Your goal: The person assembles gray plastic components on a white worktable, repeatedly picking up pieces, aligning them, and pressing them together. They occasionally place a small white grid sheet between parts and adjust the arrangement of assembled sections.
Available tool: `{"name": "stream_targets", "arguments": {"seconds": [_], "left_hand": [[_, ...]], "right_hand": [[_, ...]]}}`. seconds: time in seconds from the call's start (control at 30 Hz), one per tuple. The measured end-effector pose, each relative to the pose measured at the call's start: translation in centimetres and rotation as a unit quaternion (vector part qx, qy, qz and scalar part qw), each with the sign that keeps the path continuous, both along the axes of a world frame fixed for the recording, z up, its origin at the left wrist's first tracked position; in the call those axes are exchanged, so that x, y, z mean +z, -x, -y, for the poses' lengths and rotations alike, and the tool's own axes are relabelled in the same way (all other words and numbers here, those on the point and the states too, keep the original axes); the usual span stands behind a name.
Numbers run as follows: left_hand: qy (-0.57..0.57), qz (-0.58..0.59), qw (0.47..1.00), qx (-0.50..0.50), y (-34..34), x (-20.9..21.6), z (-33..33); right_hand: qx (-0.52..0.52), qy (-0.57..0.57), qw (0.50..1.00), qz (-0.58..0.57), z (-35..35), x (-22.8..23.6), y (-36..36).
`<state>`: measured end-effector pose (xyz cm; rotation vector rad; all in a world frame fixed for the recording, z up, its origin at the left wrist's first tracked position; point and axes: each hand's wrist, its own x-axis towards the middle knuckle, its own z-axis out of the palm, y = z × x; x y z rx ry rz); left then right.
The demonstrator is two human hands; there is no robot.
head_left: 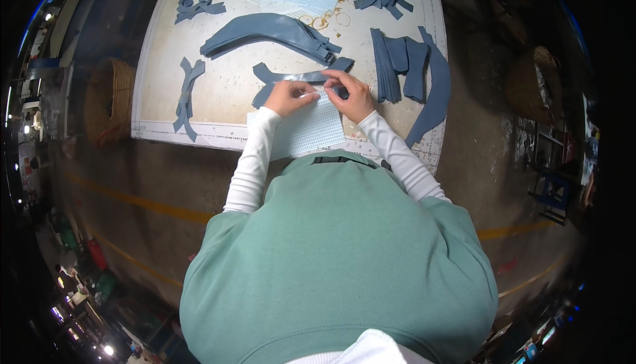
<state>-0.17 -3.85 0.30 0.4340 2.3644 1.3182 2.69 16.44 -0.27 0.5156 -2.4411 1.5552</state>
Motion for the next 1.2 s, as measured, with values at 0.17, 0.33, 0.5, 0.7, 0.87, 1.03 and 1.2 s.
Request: {"name": "stream_targets", "arguments": {"seconds": [0.17, 0.33, 0.5, 0.7, 0.87, 1.03, 1.2], "left_hand": [[-0.006, 0.014, 1.000, -0.002, 0.1, -0.2, -0.1], [-0.013, 0.021, 1.000, 0.001, 0.1, -0.3, 0.0], [0.004, 0.015, 1.000, -0.010, 0.2, -0.7, 0.2], [-0.011, 0.004, 1.000, 0.005, 0.2, -1.2, 0.1], [-0.002, 0.007, 1.000, 0.004, 0.2, -1.5, 0.4], [-0.038, 0.017, 0.999, -0.001, 0.1, -1.4, 0.3], [0.049, -0.026, 0.998, -0.010, -0.4, -0.3, 0.8]], "right_hand": [[0.038, 0.007, 0.998, -0.049, 0.8, -0.3, 0.0], [0.002, 0.047, 0.999, -0.005, 0.9, -0.3, 0.0], [0.018, 0.046, 0.999, 0.013, 0.8, -0.1, 0.2], [0.076, -0.008, 0.993, -0.088, 1.7, -0.6, 0.3], [0.075, -0.026, 0.991, -0.112, 1.9, -0.6, 0.2], [0.045, 0.107, 0.993, 0.027, 2.2, -0.3, 0.1], [0.002, 0.192, 0.978, 0.084, 1.0, -0.6, 1.4]]}}
